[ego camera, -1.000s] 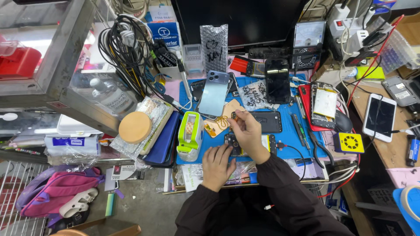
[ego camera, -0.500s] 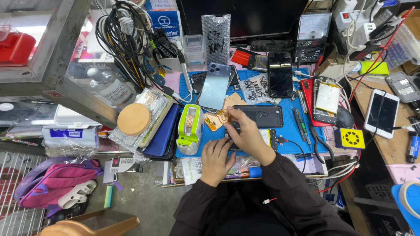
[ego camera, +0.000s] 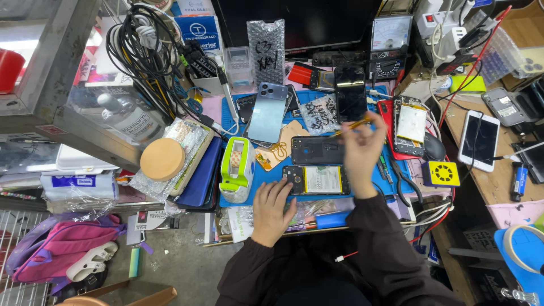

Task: The person works on the internal components of a disassembled mobile phone using a small screwdriver and their hands. The person unscrews several small fasteners, removes a black internal shield or bracket, and manipulates small internal cables and components.

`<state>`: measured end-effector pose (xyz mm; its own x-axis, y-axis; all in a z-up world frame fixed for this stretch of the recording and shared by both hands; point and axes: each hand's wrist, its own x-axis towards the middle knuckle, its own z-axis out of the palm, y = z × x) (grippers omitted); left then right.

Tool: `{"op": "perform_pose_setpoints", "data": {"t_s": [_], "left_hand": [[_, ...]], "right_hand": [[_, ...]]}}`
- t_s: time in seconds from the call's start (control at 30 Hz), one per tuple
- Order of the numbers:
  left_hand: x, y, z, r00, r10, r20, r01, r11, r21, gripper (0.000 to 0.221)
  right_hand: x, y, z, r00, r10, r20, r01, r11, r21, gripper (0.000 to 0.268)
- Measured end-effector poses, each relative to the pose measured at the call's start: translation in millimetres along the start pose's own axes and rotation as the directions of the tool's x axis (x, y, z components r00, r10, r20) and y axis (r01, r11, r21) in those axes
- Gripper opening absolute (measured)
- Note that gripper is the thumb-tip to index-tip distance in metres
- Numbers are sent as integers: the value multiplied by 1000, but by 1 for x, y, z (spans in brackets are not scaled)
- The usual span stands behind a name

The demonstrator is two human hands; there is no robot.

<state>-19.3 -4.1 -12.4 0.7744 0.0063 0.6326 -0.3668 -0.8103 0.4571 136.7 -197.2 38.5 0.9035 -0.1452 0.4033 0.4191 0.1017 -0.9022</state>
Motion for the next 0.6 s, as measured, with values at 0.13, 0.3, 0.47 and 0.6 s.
{"op": "perform_pose_setpoints", "data": {"t_s": [0.13, 0.3, 0.47, 0.6], "left_hand": [[0, 0, -1, 1000, -19, 6, 20, 999, -40, 33], [-2, -1, -1, 1000, -3, -18, 2, 999, -32, 32], [-1, -1, -4, 1000, 1, 2, -1, 1000, -26, 32], [0, 0, -8, 999, -36, 33, 38, 996, -81, 32]], "right_hand": [[15, 9, -22, 1000, 27, 15, -27, 999, -27, 54], [11, 28, -14, 995, 68, 74, -63, 996, -63, 53], [14, 26, -10, 995, 52, 90, -48, 998, -43, 53], [10, 5, -13, 996, 53, 67, -59, 995, 84, 55]]}}
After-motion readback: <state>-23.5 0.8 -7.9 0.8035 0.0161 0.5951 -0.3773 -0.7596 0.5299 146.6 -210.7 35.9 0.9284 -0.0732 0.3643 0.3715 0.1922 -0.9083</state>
